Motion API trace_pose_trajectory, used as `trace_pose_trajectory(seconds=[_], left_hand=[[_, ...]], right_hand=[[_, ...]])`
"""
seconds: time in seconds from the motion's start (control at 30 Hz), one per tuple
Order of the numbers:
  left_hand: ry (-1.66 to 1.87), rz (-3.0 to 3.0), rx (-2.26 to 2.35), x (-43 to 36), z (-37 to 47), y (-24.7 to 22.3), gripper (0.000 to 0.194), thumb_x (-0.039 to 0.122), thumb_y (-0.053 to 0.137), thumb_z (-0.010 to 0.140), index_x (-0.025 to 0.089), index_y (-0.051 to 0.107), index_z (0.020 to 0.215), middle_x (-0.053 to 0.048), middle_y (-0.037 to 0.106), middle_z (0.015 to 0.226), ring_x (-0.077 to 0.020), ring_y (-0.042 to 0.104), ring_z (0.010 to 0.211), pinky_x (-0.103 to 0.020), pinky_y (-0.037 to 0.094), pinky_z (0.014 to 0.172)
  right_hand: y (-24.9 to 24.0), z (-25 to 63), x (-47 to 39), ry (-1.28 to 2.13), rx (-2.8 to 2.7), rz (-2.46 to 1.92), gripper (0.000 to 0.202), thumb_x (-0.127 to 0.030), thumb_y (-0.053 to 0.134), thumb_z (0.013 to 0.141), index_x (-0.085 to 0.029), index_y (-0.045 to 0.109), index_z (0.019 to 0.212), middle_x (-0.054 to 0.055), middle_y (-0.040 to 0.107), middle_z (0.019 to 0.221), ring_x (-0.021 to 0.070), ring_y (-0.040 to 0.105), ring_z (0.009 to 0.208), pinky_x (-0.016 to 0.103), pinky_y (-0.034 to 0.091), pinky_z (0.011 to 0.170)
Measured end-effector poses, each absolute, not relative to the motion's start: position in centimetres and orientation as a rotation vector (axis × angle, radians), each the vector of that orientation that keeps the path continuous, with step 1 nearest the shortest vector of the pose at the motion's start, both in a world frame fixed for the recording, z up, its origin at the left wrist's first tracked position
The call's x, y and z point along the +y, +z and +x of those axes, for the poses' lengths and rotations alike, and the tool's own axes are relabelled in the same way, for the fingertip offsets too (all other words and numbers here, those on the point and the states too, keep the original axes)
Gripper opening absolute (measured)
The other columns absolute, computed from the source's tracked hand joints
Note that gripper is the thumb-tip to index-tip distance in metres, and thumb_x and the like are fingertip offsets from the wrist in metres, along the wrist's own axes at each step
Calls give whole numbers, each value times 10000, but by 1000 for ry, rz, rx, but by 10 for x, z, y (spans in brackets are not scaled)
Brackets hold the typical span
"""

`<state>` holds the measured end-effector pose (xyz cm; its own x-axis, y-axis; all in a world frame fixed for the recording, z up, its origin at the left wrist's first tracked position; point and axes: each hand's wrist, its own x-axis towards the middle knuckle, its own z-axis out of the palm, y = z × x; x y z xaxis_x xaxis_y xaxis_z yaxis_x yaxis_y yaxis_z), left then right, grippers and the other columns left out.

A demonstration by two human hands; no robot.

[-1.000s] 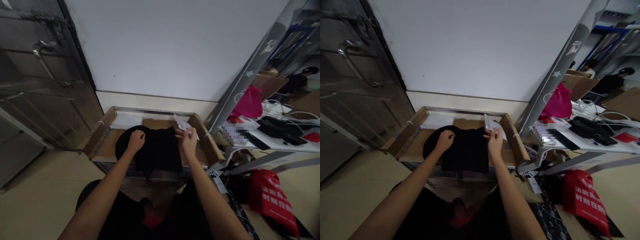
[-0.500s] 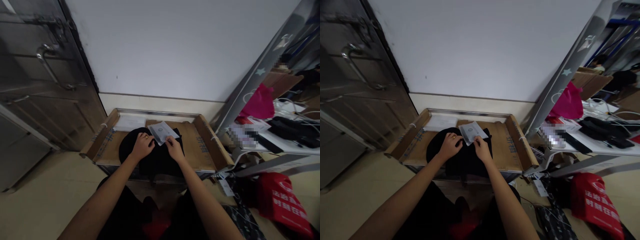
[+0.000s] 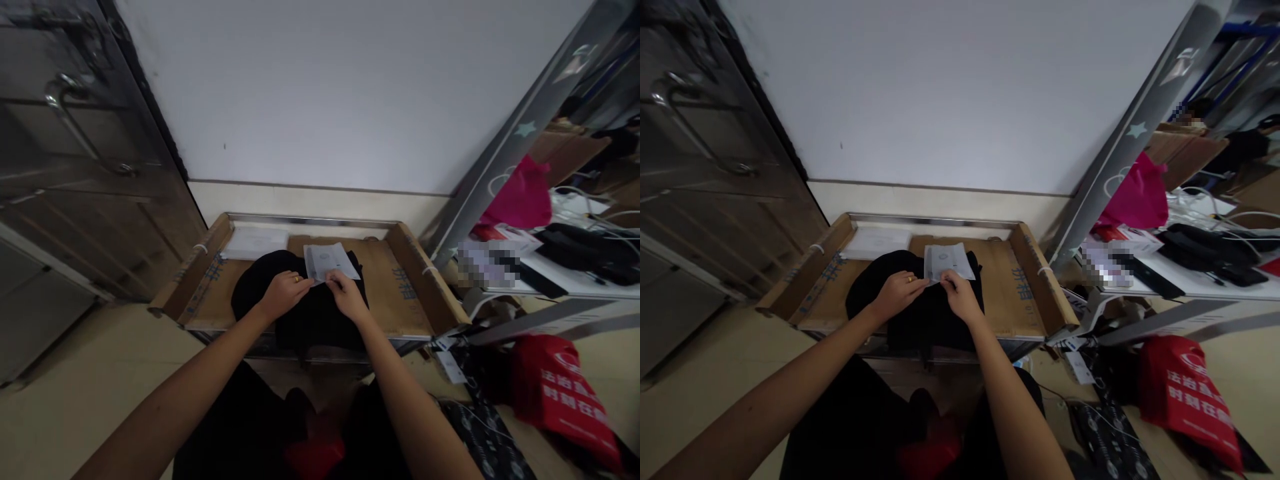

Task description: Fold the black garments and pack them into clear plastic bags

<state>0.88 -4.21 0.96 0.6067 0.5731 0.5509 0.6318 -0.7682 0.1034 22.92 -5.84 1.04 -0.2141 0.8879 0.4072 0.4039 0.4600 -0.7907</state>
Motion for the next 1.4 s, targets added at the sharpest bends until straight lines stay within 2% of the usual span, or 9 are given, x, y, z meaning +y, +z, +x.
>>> trace_pose_trajectory(seconds=[0.23,0.5,1.07,1.23,1.4], left_hand=[[-941,-2645,-1018,-41,9,5,294,251,453,1025,196,728,1116,-54,700,758,-170,655,732,-308,512,735],[-1067,-2524,-998,-38,9,0,234,231,510,1005,184,728,1074,-26,672,706,-150,633,668,-272,481,643],[-1067,-2451,-1265,-36,9,-4,249,219,514,992,213,750,1071,-40,712,738,-153,654,683,-264,462,657],[-1025,-2428,-1448,-38,10,-2,257,233,513,991,222,746,1099,-49,733,784,-161,660,705,-265,443,652],[-958,-2342,-1611,-38,11,0,267,264,503,999,229,744,1109,-53,735,797,-173,659,716,-273,422,651]], right_hand=[[16,231,-62,739,-1775,-1041,167,-346,489,935,-222,557,846,20,591,830,200,550,827,307,451,806],[14,233,-62,904,-1680,-966,179,-361,595,887,-215,590,782,6,576,772,181,524,760,294,410,746],[13,248,-64,1222,-1430,-889,108,-284,757,668,-205,683,664,-10,589,677,168,484,697,291,340,681],[17,248,-66,1268,-1321,-880,55,-247,713,606,-200,690,623,0,596,641,173,497,674,302,357,675],[21,246,-68,1259,-1259,-882,110,-228,545,560,-205,639,508,18,569,495,184,535,528,313,370,566]])
